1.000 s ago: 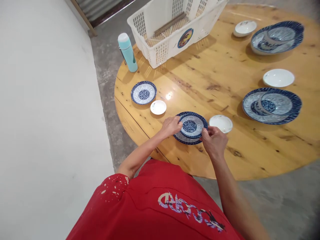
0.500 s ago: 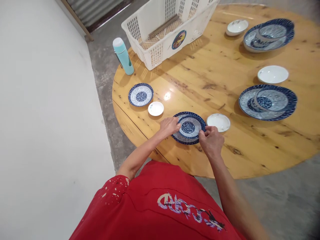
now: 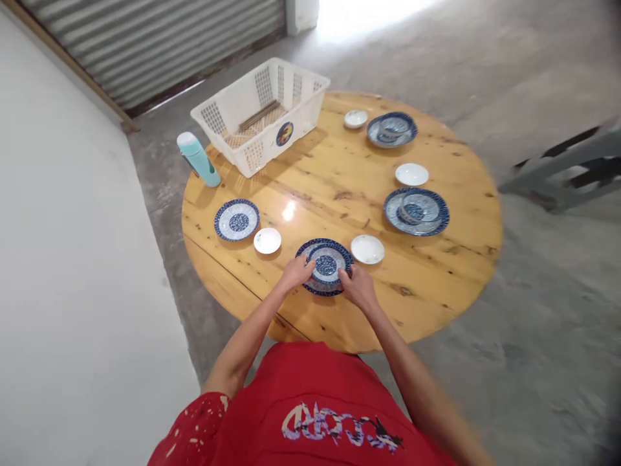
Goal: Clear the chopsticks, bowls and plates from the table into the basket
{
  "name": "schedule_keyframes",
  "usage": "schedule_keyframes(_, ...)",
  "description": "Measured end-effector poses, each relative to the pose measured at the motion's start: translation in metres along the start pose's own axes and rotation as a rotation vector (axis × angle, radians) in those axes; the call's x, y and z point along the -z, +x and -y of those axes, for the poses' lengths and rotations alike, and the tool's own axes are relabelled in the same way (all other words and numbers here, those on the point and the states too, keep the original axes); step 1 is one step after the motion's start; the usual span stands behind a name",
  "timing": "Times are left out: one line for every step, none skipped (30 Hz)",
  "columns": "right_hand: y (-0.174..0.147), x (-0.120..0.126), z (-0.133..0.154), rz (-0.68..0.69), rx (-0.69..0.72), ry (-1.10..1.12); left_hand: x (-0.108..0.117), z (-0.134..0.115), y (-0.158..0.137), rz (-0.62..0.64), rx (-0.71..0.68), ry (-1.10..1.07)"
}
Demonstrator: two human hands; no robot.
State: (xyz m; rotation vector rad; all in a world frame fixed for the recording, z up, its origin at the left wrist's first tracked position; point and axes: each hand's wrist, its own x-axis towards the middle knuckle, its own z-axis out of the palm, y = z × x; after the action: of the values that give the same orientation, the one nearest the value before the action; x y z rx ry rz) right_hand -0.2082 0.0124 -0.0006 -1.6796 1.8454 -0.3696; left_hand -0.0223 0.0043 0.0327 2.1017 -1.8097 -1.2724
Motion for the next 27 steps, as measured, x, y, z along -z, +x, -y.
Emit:
schedule_keyframes(0.001, -0.001, 0.002, -0.014, -0.006, 0.012, -0.001, 0.000, 0.001, 0.014, 0.009, -0.032)
schedule_keyframes(0.001, -0.002, 0.005, -0.027, -0.013, 0.026, -0.001, 0.000, 0.002, 0.007, 0.014, -0.044)
schedule_keyframes(-0.001, -0.003, 0.007, -0.040, -0.019, 0.039, -0.001, 0.000, 0.001, -0.013, 0.009, -0.042)
schedule_keyframes(-0.003, -0.003, 0.008, -0.053, -0.024, 0.053, -0.001, 0.000, 0.000, -0.035, -0.004, -0.032)
schedule_keyframes(-0.007, -0.003, 0.010, -0.066, -0.028, 0.068, 0.000, -0.001, -0.003, -0.051, -0.021, -0.022)
schedule_keyframes(-0.013, -0.001, 0.011, -0.078, -0.030, 0.084, 0.001, -0.001, -0.007, -0.060, -0.045, -0.015)
schedule_keyframes(-0.020, 0.000, 0.011, -0.091, -0.031, 0.100, 0.002, -0.003, -0.012, -0.065, -0.072, -0.007)
schedule_keyframes(-0.029, 0.002, 0.010, -0.106, -0.035, 0.113, 0.002, -0.004, -0.017, -0.068, -0.099, 0.009)
schedule_keyframes(-0.039, 0.004, 0.008, -0.124, -0.041, 0.129, 0.002, -0.006, -0.023, -0.072, -0.126, 0.033)
schedule_keyframes(-0.050, 0.006, 0.005, -0.149, -0.052, 0.142, 0.001, -0.009, -0.028, -0.077, -0.152, 0.065)
schedule_keyframes(-0.061, 0.008, 0.001, -0.179, -0.068, 0.156, -0.002, -0.012, -0.034, -0.076, -0.175, 0.097)
schedule_keyframes(-0.072, 0.009, -0.004, -0.213, -0.084, 0.185, -0.005, -0.015, -0.040, -0.067, -0.200, 0.119)
schedule_keyframes(-0.083, 0.009, -0.010, -0.250, -0.104, 0.203, -0.010, -0.017, -0.045, -0.047, -0.219, 0.135)
schedule_keyframes(-0.092, 0.009, -0.017, -0.284, -0.124, 0.220, -0.016, -0.020, -0.051, -0.030, -0.235, 0.144)
schedule_keyframes(-0.100, 0.008, -0.023, -0.311, -0.149, 0.239, -0.022, -0.023, -0.056, -0.013, -0.248, 0.150)
schedule_keyframes(-0.106, 0.007, -0.030, -0.319, -0.169, 0.260, -0.029, -0.025, -0.060, -0.005, -0.248, 0.157)
schedule_keyframes(-0.110, 0.006, -0.037, -0.315, -0.181, 0.286, -0.036, -0.028, -0.064, -0.005, -0.245, 0.161)
schedule_keyframes(-0.113, 0.006, -0.043, -0.312, -0.184, 0.306, -0.043, -0.030, -0.067, -0.015, -0.241, 0.165)
schedule_keyframes(-0.114, 0.007, -0.049, -0.310, -0.179, 0.319, -0.050, -0.034, -0.069, -0.032, -0.233, 0.169)
schedule_keyframes(-0.113, 0.009, -0.055, -0.316, -0.165, 0.324, -0.057, -0.038, -0.071, -0.053, -0.225, 0.174)
schedule_keyframes(-0.113, 0.013, -0.061, -0.328, -0.145, 0.320, -0.063, -0.043, -0.072, -0.077, -0.216, 0.178)
schedule_keyframes(-0.112, 0.019, -0.067, -0.340, -0.119, 0.311, -0.070, -0.050, -0.074, -0.100, -0.204, 0.180)
schedule_keyframes(-0.111, 0.027, -0.074, -0.344, -0.087, 0.300, -0.077, -0.059, -0.076, -0.117, -0.191, 0.179)
schedule_keyframes(-0.110, 0.036, -0.082, -0.346, -0.055, 0.287, -0.084, -0.069, -0.078, -0.129, -0.178, 0.178)
schedule_keyframes(-0.110, 0.046, -0.091, -0.341, -0.026, 0.271, -0.091, -0.080, -0.081, -0.138, -0.167, 0.177)
schedule_keyframes(-0.111, 0.057, -0.100, -0.326, -0.004, 0.255, -0.099, -0.092, -0.085, -0.147, -0.154, 0.173)
schedule_keyframes(-0.111, 0.069, -0.111, -0.302, 0.008, 0.241, -0.109, -0.105, -0.089, -0.153, -0.137, 0.162)
